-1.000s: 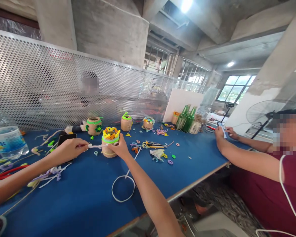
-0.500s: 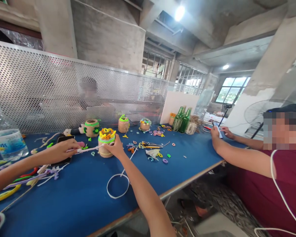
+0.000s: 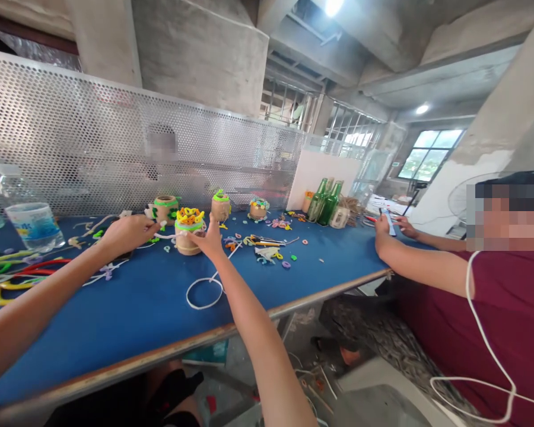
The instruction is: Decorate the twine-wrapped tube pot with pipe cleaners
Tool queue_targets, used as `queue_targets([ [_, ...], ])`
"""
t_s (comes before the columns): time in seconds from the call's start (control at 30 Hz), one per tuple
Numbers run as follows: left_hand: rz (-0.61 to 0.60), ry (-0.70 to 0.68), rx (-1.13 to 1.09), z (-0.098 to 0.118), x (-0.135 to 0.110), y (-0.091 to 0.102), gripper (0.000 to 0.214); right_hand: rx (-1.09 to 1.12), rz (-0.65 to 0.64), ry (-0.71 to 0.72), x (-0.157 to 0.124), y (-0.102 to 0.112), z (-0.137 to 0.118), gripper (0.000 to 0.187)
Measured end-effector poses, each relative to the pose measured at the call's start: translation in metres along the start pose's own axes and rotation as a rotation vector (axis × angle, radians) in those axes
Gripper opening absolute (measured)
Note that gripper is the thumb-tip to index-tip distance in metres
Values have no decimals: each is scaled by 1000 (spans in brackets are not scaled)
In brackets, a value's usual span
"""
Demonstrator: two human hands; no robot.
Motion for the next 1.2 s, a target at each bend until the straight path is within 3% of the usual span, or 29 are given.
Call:
queue_targets([
  [0.13,64,4,19,14,-8,3,40,-228,61,179,-25,10,-25,46],
  [0.33,111,-71,19,27,-25,-2,27,-507,-15,378,-38,-19,-44,17],
  [0.47,89,-18,35,20,-28,-12,33,-583,-25,389,-32,-30,-43,15],
  [0.63,72,50,72,14,-29,-23,57,-542,-42,375,-29,-38,-45,18],
  [0.77,26,-21,2,14,-24,-29,44,-421,-66,338,-28,-35,-41,18],
  [0.87,11,-41,-55,10,-21,-34,32,-303,-35,266,-24,-23,-33,35],
  [1.07,87,-100,-226,0,-15,-46,46,-27,151,-49,0,-5,-6,63],
  [1.2,118,-130,-322,0,-6,-58,48,162,104,-217,17,-20,8,76],
])
Point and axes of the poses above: each hand's wrist, its own x-axis towards the middle knuckle, its own y-axis out of the back of the hand, z = x × y, the point moved 2 cm from there along x, towards the middle knuckle, and after that the axes turned 12 degrees about -y, right-handed, at the moved point
